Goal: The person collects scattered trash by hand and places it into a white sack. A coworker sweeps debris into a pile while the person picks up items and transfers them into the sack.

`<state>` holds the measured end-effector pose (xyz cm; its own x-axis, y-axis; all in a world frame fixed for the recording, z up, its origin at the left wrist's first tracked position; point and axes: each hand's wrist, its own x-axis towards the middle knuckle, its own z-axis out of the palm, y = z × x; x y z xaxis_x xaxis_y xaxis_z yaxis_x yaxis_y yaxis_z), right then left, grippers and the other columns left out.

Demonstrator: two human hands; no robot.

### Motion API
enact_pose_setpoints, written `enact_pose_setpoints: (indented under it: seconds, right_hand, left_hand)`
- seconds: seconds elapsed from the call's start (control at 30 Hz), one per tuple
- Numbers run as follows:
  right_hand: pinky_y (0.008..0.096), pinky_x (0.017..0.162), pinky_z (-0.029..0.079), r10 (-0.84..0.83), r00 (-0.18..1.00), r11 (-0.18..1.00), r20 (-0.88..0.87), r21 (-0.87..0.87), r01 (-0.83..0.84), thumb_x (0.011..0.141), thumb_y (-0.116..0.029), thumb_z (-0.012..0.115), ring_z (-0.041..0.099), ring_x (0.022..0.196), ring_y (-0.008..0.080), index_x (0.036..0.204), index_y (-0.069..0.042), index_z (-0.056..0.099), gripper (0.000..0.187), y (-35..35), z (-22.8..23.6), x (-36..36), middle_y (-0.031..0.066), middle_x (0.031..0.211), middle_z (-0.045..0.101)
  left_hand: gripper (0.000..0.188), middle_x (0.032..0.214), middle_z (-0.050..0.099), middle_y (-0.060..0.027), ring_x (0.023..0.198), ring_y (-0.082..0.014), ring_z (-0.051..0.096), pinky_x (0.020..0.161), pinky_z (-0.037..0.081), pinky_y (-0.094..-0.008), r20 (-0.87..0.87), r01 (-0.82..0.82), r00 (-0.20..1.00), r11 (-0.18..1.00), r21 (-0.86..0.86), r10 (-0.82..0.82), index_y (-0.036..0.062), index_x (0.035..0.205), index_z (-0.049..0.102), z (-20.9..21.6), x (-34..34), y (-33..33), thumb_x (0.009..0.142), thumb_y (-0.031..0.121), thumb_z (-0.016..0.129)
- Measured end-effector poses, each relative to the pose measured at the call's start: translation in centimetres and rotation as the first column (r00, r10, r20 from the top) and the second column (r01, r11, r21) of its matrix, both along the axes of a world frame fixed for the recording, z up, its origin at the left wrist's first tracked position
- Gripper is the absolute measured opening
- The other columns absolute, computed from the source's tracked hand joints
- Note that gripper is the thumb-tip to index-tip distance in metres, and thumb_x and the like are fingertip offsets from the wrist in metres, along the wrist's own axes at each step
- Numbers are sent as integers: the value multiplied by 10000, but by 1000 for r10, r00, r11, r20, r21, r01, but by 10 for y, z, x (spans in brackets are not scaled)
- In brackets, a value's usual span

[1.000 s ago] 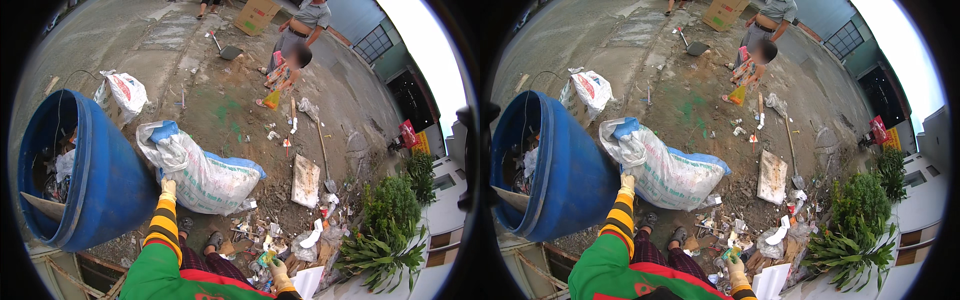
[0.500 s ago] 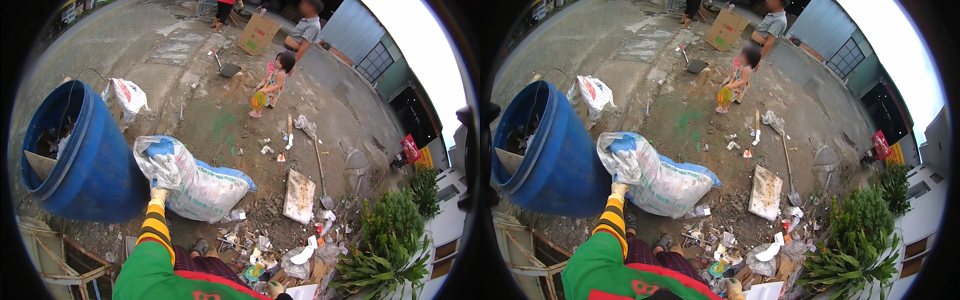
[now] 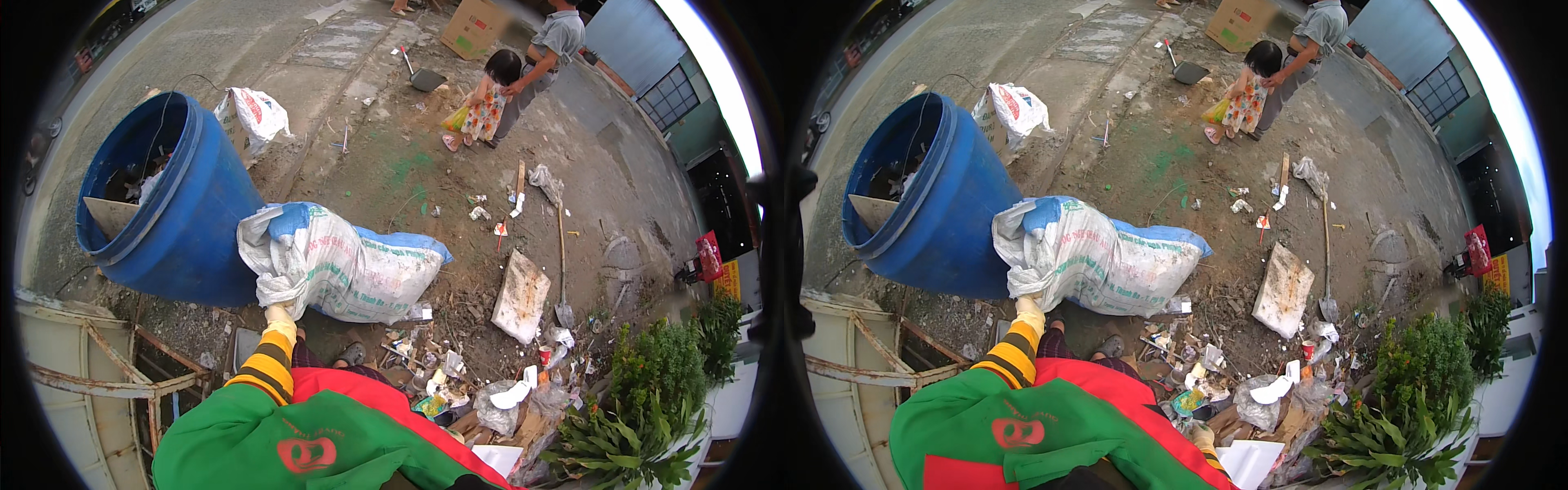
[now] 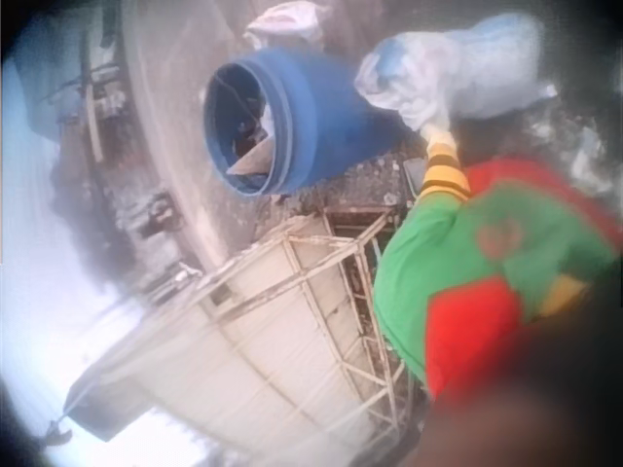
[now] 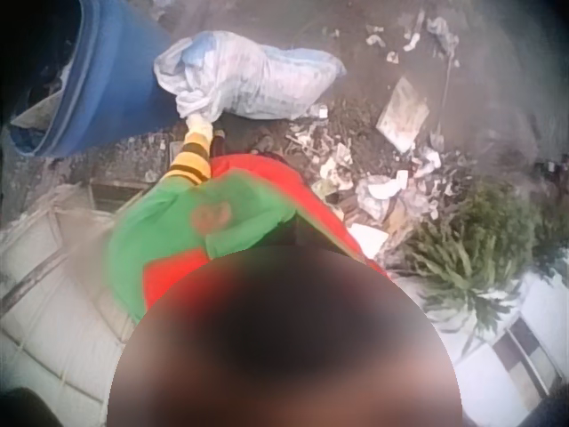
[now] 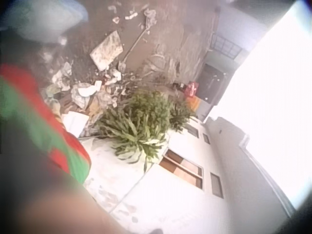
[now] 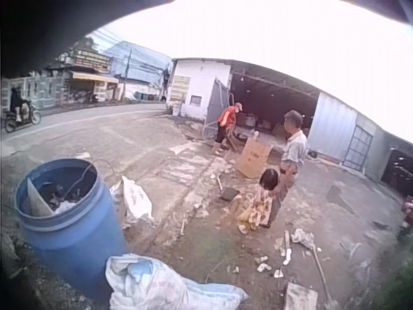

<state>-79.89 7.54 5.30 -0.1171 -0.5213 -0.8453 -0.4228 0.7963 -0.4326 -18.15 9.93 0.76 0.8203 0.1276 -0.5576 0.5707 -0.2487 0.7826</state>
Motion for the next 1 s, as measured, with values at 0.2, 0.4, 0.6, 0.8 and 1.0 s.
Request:
enact_pose_setpoints:
  seconds: [0.2,0.4,0.6,0.8,1.0]
  right_hand:
    - [306,479,492,-292,956,956,-27,-40,291,818,-71,607,603,560,206,1022,-15,566,216,-62,-20,68,96,777,614]
    - [255,477,451,-98,988,955,117,-267,127,859,-125,594,636,605,165,1024,-67,602,175,-126,-14,158,49,814,657]
    - [286,489,473,-178,962,944,205,-242,226,828,-82,633,567,540,145,985,-37,605,166,-100,-17,196,43,746,625]
    - [313,504,468,-142,987,982,-75,112,150,852,-158,610,614,603,196,980,-59,620,162,-41,-36,154,79,794,644]
    - [337,444,430,-101,987,992,-128,68,111,847,-168,603,572,522,199,895,-55,613,124,-18,-15,143,77,701,610]
  left_hand:
    - [481,1034,635,-164,887,-299,598,782,449,-372,-112,-114,986,992,62,120,-33,1069,614,25,33,14,838,377,517]
    - [515,1106,627,-189,965,-340,595,835,440,-367,31,262,963,957,128,-268,-14,1120,600,58,44,-23,803,392,600]
    - [548,1024,638,-222,977,-374,605,830,475,-399,-21,591,720,597,542,-694,25,1108,587,88,45,-46,723,405,672]
    - [1047,1282,465,-209,1173,-355,471,990,359,-435,44,496,623,438,750,-781,42,1419,189,107,46,-65,654,489,748]
    - [947,1404,342,-232,1256,-355,400,1045,317,-410,0,707,226,165,688,-974,7,1415,222,100,29,-79,699,368,726]
